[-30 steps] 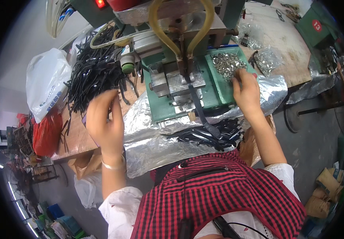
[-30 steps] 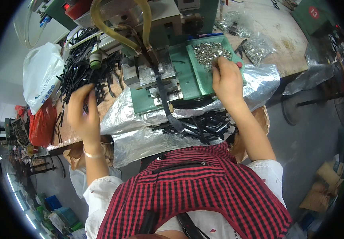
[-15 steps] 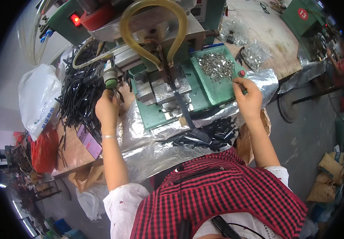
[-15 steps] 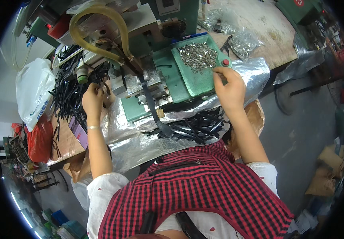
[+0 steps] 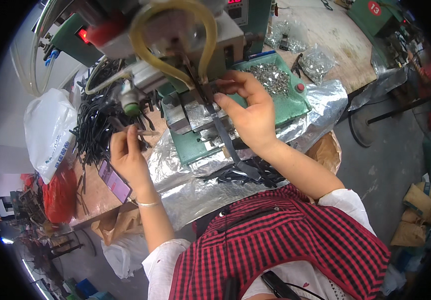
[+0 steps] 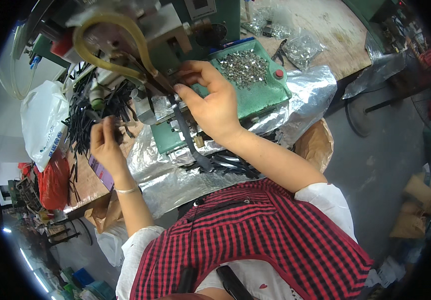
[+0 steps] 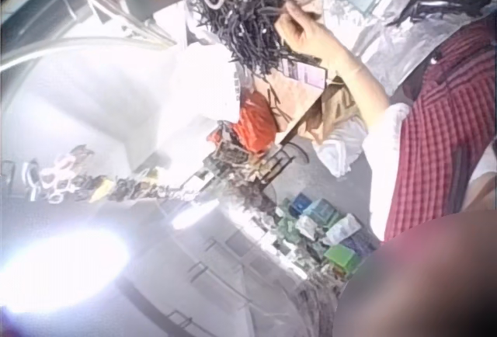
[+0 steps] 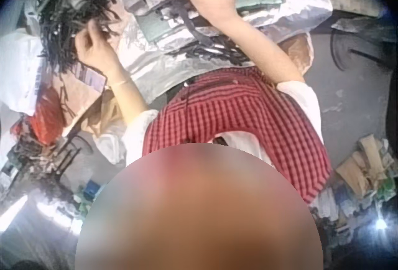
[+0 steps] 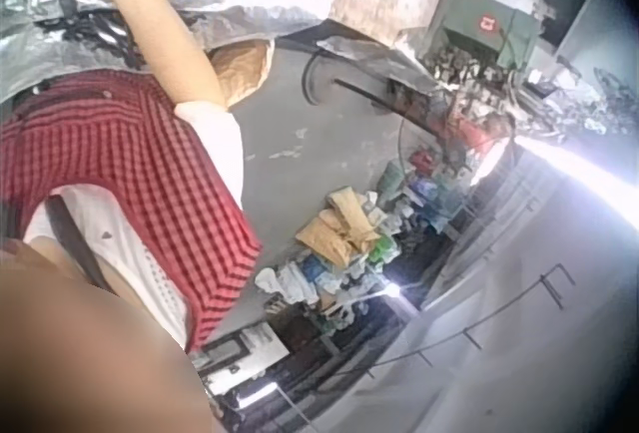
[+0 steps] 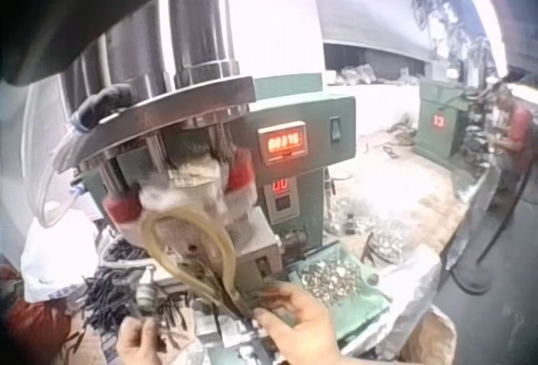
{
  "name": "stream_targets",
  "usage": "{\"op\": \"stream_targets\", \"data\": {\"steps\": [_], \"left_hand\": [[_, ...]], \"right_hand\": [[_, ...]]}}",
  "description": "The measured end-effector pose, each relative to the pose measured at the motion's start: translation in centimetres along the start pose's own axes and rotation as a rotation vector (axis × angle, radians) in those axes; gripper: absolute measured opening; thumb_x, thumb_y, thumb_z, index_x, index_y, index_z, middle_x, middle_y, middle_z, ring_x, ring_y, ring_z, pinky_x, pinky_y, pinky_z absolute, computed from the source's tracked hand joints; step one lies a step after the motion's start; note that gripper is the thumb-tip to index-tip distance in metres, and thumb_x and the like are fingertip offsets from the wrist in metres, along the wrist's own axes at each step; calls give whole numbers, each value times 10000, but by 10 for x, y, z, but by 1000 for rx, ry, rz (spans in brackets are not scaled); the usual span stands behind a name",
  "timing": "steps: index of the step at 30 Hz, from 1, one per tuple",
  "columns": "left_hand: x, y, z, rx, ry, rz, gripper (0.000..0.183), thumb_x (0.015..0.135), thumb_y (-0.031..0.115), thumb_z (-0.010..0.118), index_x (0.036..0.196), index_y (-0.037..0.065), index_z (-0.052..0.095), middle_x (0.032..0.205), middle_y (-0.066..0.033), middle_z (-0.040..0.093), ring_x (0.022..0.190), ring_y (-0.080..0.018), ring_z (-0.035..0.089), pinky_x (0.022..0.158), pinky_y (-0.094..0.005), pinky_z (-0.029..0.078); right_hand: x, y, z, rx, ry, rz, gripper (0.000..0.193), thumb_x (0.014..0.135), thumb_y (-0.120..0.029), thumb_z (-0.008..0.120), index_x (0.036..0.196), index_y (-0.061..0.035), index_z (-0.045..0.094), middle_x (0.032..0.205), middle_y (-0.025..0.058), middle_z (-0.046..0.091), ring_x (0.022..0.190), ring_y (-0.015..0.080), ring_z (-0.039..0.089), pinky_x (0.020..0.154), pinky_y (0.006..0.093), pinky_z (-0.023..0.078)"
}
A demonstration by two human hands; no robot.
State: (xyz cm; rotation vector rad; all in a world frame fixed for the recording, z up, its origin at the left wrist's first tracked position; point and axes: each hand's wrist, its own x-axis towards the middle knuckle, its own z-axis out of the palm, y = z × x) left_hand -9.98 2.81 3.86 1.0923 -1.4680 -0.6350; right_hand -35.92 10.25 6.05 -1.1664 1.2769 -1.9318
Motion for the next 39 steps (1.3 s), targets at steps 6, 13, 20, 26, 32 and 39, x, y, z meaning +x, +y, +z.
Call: {"op": "stream_targets", "data": {"steps": [6, 13, 20, 26, 32, 39], "left_hand": [[-22, 100, 18, 13, -82, 710, 222, 878, -73, 746, 1081, -26, 669, 1032, -194, 748, 803, -255, 720, 723, -361, 596], [-46, 113, 65, 326, -377, 1085, 258, 751, 115, 885, 967, 93, 746, 1042, -99, 769, 592, -121, 594, 504, -251, 418], [-36, 93, 84, 218, -360, 1132, 247, 761, 126, 889, 943, 106, 722, 1001, -102, 770, 560, -96, 579, 486, -236, 403], [-38, 93, 83, 221, -352, 1125, 253, 764, 122, 892, 952, 104, 723, 1011, -119, 769, 561, -104, 595, 478, -238, 403], [-57, 97, 70, 217, -376, 919, 260, 781, 123, 860, 1000, 72, 731, 1087, -92, 769, 621, -129, 629, 542, -282, 475], [-39, 48, 7, 229, 20, 693, 195, 880, -88, 704, 1054, -4, 733, 1067, -127, 750, 924, -281, 715, 845, -364, 569]], "right_hand": [[4, -31, 9, 103, -92, 133, 506, 885, -7, 733, 1351, 35, 540, 1190, 124, 698, 1075, 161, 691, 984, 313, 520], [8, -54, -27, -30, -338, 103, 647, 870, -38, 739, 1469, 0, 499, 1336, 138, 662, 1287, 237, 616, 1085, 360, 490], [30, 34, -132, -416, 248, -1, 476, 905, 4, 671, 1374, -27, 598, 1237, 154, 707, 1182, 240, 676, 1012, 375, 521], [-2, 32, -133, -918, 25, 44, 158, 809, -96, 758, 963, -60, 764, 991, 138, 737, 979, 323, 692, 879, 426, 537], [0, 49, -116, -1223, -23, -113, 74, 797, -131, 739, 824, -69, 710, 893, 133, 696, 918, 372, 664, 828, 487, 524], [-16, 73, -135, -920, 197, -158, 112, 839, -103, 695, 936, -49, 678, 902, 171, 692, 862, 389, 674, 760, 483, 541]]}}
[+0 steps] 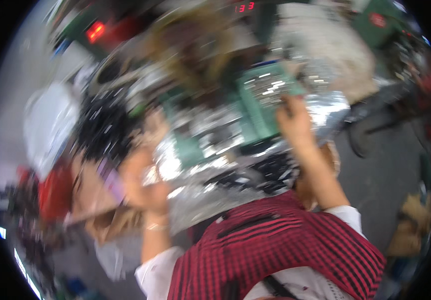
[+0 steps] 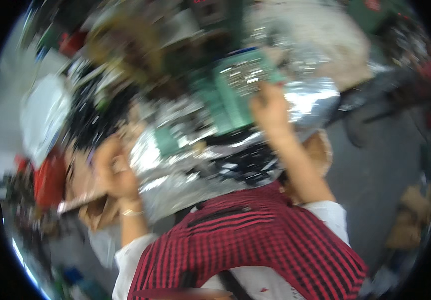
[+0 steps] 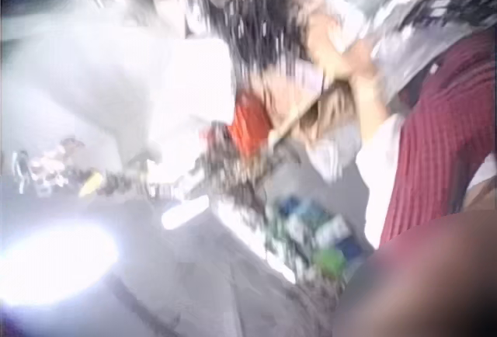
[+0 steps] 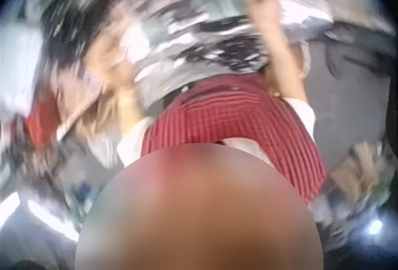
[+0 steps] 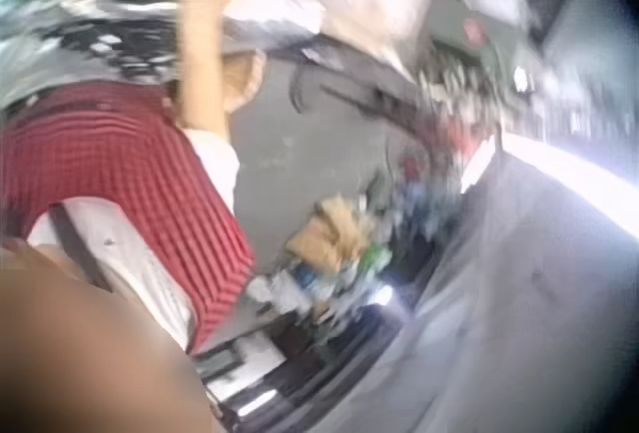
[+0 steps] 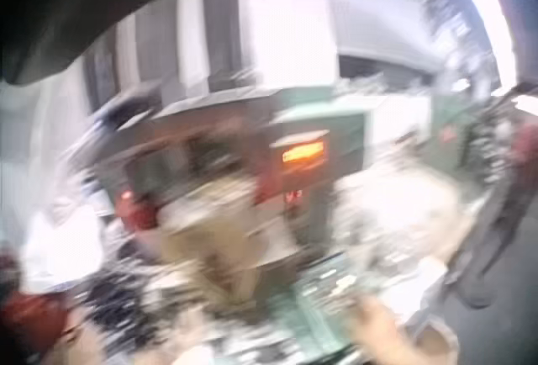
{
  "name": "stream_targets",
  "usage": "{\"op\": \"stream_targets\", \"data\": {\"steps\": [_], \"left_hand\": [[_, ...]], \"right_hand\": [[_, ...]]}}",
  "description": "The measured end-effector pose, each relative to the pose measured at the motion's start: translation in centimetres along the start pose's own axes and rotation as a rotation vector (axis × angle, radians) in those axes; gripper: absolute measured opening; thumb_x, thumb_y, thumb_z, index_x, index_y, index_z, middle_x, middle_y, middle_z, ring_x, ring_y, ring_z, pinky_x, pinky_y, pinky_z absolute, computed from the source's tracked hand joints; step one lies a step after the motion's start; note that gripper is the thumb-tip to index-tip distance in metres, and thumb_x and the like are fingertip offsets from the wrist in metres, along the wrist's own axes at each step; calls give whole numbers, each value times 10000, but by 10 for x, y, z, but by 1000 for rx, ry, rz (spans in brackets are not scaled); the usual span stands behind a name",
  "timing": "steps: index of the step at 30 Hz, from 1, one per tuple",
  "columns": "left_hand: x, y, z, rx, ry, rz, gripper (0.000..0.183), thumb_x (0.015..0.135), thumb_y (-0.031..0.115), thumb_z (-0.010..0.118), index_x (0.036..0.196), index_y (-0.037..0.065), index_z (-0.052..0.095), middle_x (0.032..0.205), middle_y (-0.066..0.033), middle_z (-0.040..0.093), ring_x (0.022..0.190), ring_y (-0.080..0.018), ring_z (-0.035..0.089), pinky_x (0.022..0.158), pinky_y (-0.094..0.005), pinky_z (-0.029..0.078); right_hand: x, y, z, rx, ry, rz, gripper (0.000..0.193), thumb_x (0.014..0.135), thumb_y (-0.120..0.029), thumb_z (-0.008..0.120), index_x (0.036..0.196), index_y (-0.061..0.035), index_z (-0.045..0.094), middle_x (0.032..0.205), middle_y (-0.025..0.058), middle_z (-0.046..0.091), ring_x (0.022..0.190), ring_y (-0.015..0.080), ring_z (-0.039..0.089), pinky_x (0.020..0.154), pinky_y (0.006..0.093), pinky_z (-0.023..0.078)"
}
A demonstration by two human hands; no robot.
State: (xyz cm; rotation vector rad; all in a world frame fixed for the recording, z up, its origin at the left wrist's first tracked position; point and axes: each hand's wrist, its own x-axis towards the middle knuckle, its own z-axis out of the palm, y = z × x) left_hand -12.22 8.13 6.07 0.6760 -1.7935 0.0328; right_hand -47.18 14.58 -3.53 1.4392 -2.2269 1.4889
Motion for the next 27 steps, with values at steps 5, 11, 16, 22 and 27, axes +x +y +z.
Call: {"op": "stream_targets", "data": {"steps": [5, 11, 16, 22, 27], "left_hand": [[28, -112, 12, 900, -590, -413, 309, 956, 259, 723, 1158, 26, 727, 1136, -173, 725, 1065, -363, 684, 886, -462, 547], [-32, -229, 80, 933, -722, -530, 378, 904, 408, 747, 933, 32, 718, 954, -185, 746, 870, -400, 725, 720, -500, 567], [-28, -151, 33, 751, -807, -591, 395, 898, 405, 756, 873, 11, 757, 885, -190, 742, 785, -391, 709, 661, -495, 518], [-50, -178, -23, 183, -526, -677, 218, 966, 150, 693, 1050, -47, 735, 951, -183, 761, 817, -270, 707, 767, -385, 537], [-22, -112, 8, 26, -289, -709, 155, 1025, 114, 652, 1056, -34, 687, 845, -40, 666, 775, -110, 598, 703, -273, 500]], "right_hand": [[16, -31, 19, 9, -13, -269, 210, 819, -106, 632, 995, -60, 736, 927, 157, 695, 915, 372, 649, 840, 493, 524], [15, -24, -3, -11, 30, -103, 110, 860, -92, 672, 949, -56, 725, 923, 124, 701, 936, 351, 650, 850, 461, 523], [-7, -9, -47, -34, 91, -55, 112, 863, -72, 702, 971, -60, 729, 944, 120, 703, 943, 337, 653, 842, 444, 516], [18, -86, -35, 329, -72, -186, 100, 876, -67, 704, 966, -53, 745, 915, 108, 706, 936, 334, 660, 849, 433, 518], [45, -131, 11, 471, -117, -287, 141, 824, -48, 729, 963, -40, 748, 951, 128, 723, 924, 338, 686, 828, 426, 545]]}}
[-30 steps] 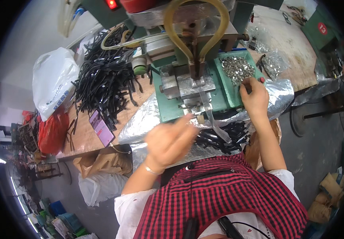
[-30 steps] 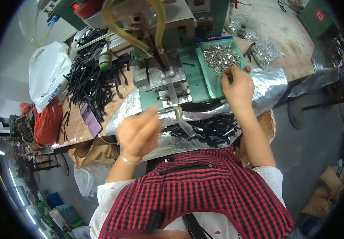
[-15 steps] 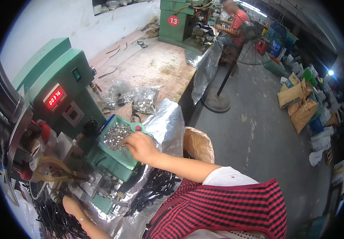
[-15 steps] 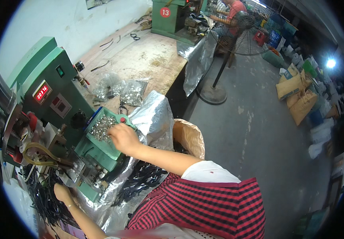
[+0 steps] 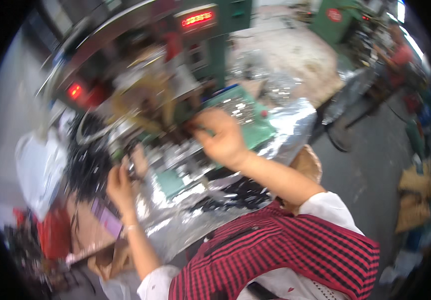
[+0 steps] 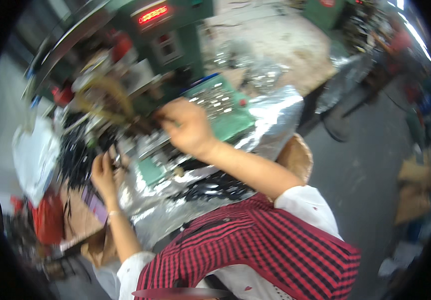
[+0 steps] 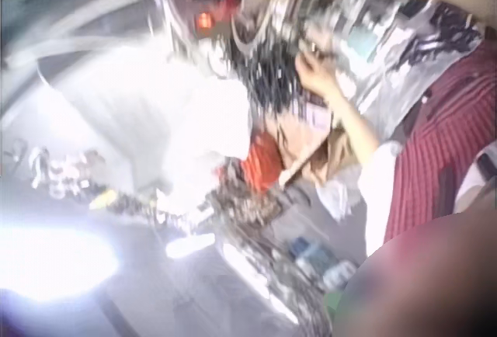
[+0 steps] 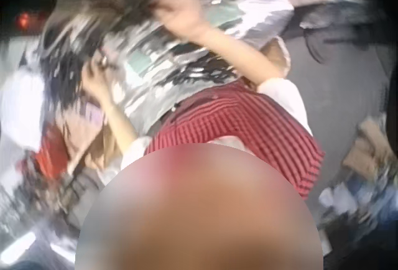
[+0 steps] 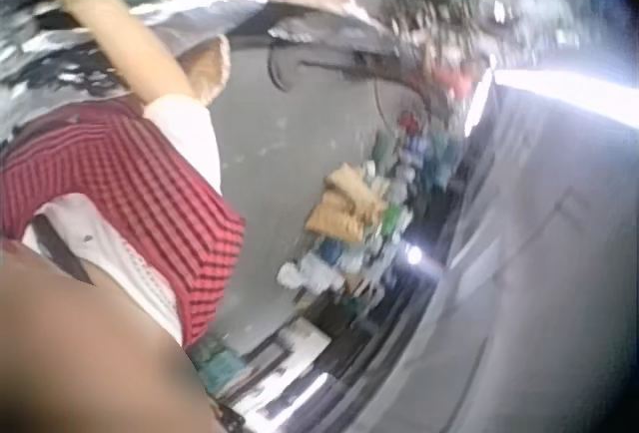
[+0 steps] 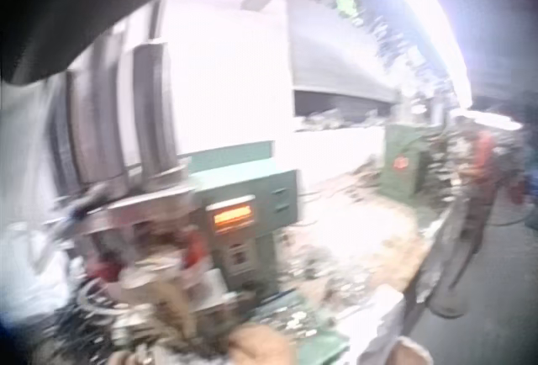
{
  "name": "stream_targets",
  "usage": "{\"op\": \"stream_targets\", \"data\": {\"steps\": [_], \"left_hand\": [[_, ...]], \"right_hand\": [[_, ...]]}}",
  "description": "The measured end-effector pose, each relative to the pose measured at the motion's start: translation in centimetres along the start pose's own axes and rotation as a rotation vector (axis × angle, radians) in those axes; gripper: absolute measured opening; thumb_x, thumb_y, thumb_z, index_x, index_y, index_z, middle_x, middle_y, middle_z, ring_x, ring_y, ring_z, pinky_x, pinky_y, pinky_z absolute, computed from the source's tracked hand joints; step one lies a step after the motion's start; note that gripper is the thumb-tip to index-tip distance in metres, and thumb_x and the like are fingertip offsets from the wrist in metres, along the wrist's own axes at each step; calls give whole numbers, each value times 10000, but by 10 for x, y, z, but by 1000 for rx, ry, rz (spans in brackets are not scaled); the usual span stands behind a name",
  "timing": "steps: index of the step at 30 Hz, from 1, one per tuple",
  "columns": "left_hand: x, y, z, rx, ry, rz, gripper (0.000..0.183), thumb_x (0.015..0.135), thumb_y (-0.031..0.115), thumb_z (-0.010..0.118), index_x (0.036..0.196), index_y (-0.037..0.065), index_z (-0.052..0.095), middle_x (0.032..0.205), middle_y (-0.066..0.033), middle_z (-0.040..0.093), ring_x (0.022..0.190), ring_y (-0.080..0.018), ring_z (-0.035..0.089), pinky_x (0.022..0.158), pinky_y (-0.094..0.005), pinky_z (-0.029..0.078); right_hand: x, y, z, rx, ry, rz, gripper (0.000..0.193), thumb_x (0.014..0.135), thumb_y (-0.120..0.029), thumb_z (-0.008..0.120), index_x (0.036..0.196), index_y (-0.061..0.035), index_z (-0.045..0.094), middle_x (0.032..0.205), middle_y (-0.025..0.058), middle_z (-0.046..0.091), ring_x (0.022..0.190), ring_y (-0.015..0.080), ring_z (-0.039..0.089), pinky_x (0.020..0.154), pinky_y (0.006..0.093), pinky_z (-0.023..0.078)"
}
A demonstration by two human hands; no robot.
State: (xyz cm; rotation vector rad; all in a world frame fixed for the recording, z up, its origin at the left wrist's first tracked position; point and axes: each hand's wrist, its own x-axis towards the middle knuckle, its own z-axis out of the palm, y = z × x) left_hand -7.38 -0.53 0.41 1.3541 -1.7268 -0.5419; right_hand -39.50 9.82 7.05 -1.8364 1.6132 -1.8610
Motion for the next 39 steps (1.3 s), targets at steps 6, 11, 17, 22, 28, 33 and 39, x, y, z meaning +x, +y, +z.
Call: {"op": "stream_targets", "data": {"steps": [6, 11, 17, 22, 28, 33, 39], "left_hand": [[-33, 38, 13, -508, 128, 13, 116, 1048, 103, 651, 986, 5, 638, 899, -76, 724, 707, -88, 637, 594, -210, 482], [-14, 178, -22, -768, 12, 497, 73, 1039, 24, 613, 1025, -47, 609, 982, -210, 725, 733, -198, 709, 644, -288, 585], [-7, 177, -8, -603, 71, 601, 59, 981, -43, 671, 1017, -39, 623, 999, -192, 752, 844, -218, 732, 717, -283, 592], [-39, 174, 8, -192, 51, 853, 211, 865, -5, 805, 1037, 26, 687, 969, -156, 779, 883, -272, 765, 748, -349, 601], [-26, 199, -49, -547, 113, 568, 69, 987, -14, 643, 1041, -57, 643, 976, -245, 744, 869, -282, 733, 798, -350, 605], [21, 184, -13, -249, 112, 680, 76, 925, -76, 735, 997, -72, 711, 919, -117, 767, 807, -102, 708, 716, -225, 575], [7, 185, -7, -520, 31, 697, 80, 987, -18, 691, 1006, -94, 674, 957, -206, 768, 740, -205, 755, 648, -271, 629]], "right_hand": [[-21, -15, 20, 369, -16, 338, 308, 923, 17, 708, 1225, 21, 648, 1113, 79, 702, 1032, 154, 667, 942, 295, 517], [-13, -27, 25, 510, 47, 382, 435, 910, 20, 712, 1322, 28, 575, 1096, 93, 711, 982, 130, 689, 906, 280, 529], [-14, -75, 17, 699, -14, 542, 555, 919, 41, 676, 1433, 24, 465, 1172, 113, 690, 1071, 145, 657, 956, 284, 513], [3, -76, 4, 597, -140, 540, 520, 931, -28, 696, 1400, 16, 477, 1094, 101, 722, 1020, 115, 658, 899, 273, 524], [-25, 24, -69, -178, 100, 385, 256, 866, -79, 727, 1116, -26, 734, 1062, 123, 769, 982, 239, 727, 900, 348, 544], [-65, 61, -74, -580, -173, 417, 161, 840, -146, 754, 976, -60, 769, 979, 135, 731, 972, 332, 679, 911, 424, 527], [-60, 89, -53, -749, -211, 152, 99, 838, -179, 747, 896, -100, 747, 947, 105, 701, 981, 362, 640, 847, 473, 525]]}}
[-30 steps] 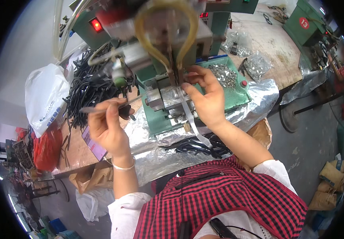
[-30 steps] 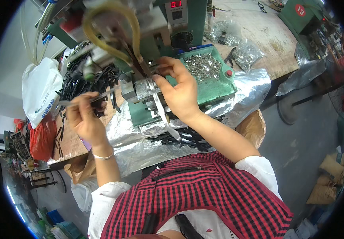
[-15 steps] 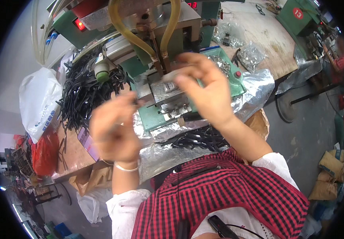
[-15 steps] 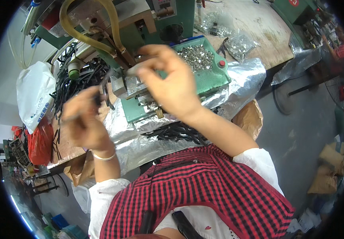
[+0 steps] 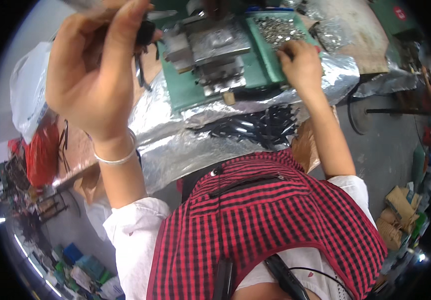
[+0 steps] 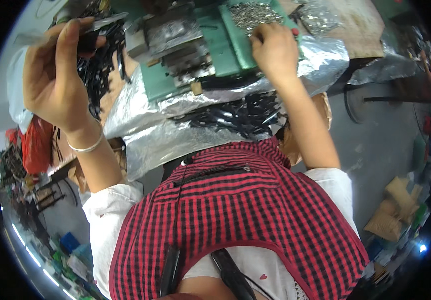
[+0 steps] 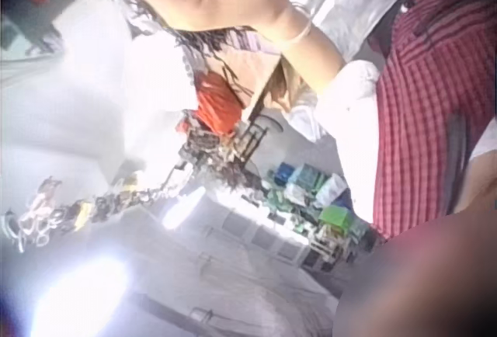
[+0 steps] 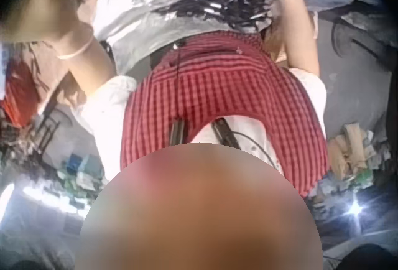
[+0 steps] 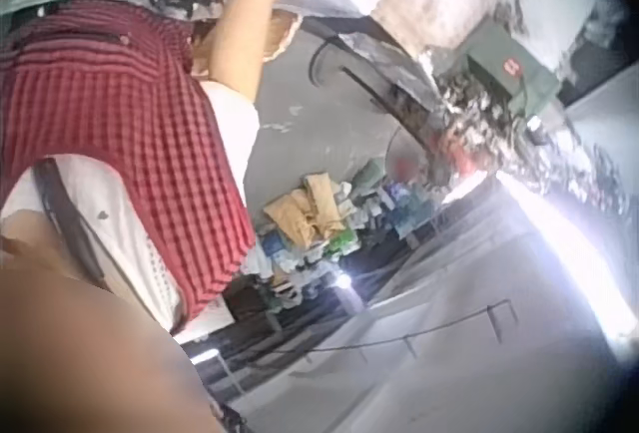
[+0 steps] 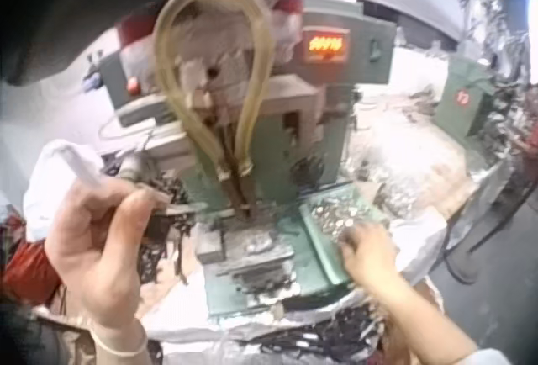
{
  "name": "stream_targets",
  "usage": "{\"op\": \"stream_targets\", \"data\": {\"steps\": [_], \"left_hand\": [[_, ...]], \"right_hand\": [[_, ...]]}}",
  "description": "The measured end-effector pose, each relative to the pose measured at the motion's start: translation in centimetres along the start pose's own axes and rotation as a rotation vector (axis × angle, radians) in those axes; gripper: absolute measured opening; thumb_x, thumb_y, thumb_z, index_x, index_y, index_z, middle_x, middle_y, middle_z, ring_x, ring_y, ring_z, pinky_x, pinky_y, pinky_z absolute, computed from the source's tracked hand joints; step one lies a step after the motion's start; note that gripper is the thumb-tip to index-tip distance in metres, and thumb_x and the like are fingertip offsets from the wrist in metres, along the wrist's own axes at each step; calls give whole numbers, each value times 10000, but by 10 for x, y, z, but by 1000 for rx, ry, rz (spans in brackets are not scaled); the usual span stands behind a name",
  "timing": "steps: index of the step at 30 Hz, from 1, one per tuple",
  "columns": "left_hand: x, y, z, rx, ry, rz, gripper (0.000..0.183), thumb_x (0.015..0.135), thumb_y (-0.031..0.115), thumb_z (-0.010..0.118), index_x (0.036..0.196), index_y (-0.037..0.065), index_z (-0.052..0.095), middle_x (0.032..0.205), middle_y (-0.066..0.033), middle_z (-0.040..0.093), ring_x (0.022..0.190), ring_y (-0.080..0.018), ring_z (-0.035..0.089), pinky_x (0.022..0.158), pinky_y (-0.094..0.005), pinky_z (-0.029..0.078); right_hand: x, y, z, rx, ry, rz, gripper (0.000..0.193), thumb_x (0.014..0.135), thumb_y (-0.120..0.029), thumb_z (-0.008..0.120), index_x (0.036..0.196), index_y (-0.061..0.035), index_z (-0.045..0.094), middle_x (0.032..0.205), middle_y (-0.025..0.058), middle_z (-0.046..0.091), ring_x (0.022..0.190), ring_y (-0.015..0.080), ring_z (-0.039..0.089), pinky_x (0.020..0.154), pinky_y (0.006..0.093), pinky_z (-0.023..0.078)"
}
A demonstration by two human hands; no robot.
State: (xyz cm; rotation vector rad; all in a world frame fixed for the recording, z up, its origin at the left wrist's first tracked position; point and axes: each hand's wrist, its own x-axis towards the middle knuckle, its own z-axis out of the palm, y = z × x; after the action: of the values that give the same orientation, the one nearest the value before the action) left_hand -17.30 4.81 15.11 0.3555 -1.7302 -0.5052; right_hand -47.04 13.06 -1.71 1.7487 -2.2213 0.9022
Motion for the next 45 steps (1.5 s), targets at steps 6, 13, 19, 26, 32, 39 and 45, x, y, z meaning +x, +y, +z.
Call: {"op": "stream_targets", "data": {"steps": [6, 13, 19, 26, 32, 39, 45], "left_hand": [[-21, 7, -16, 141, 0, 1, 104, 1014, 7, 660, 1036, -95, 671, 934, -269, 760, 707, -246, 761, 612, -267, 604], [6, -2, -10, 269, -59, -62, 109, 1010, 43, 683, 994, -65, 693, 935, -203, 774, 695, -187, 744, 650, -255, 587], [-39, 1, 7, -137, 140, -156, 55, 969, -64, 644, 1024, -63, 639, 960, -215, 736, 780, -224, 715, 686, -293, 601], [1, -13, -9, -169, 159, -117, 69, 1007, -11, 637, 1003, -60, 589, 919, -226, 730, 700, -231, 729, 630, -318, 638], [3, -5, -5, -131, 151, -154, 66, 989, -25, 660, 1003, -64, 609, 925, -213, 731, 750, -223, 727, 673, -321, 628], [-37, 20, 25, 353, -391, 310, 101, 826, 62, 817, 900, 73, 749, 921, -92, 757, 714, -183, 714, 593, -296, 521], [-60, -4, 49, 395, -373, 531, 230, 775, 145, 887, 904, 83, 707, 931, -99, 748, 581, -108, 590, 503, -236, 437]], "right_hand": [[0, -5, -11, 296, -24, 333, 168, 894, -174, 754, 1002, -46, 753, 901, 77, 772, 811, 185, 731, 760, 299, 549], [22, -23, -27, 967, 18, 347, 201, 953, -58, 731, 1140, 15, 741, 1000, 65, 774, 931, 112, 711, 859, 245, 545], [30, -129, -34, 1094, 148, 76, 213, 872, -23, 773, 1080, -5, 732, 1013, 101, 765, 966, 182, 737, 878, 290, 562], [26, -148, -26, 1291, 121, 69, 497, 902, 33, 755, 1346, 40, 532, 1251, 131, 690, 1083, 181, 723, 946, 285, 549], [30, -154, -42, 1458, -17, 325, 512, 918, 14, 724, 1382, 48, 510, 1256, 181, 696, 1088, 212, 724, 937, 312, 556], [28, -115, -70, 793, -101, -4, 482, 921, -41, 654, 1396, 4, 586, 1339, 181, 672, 1228, 291, 657, 1039, 397, 513], [-14, -16, -42, 444, -206, 77, 315, 938, -88, 611, 1233, -80, 721, 1137, 171, 757, 1126, 360, 702, 982, 418, 545]]}}
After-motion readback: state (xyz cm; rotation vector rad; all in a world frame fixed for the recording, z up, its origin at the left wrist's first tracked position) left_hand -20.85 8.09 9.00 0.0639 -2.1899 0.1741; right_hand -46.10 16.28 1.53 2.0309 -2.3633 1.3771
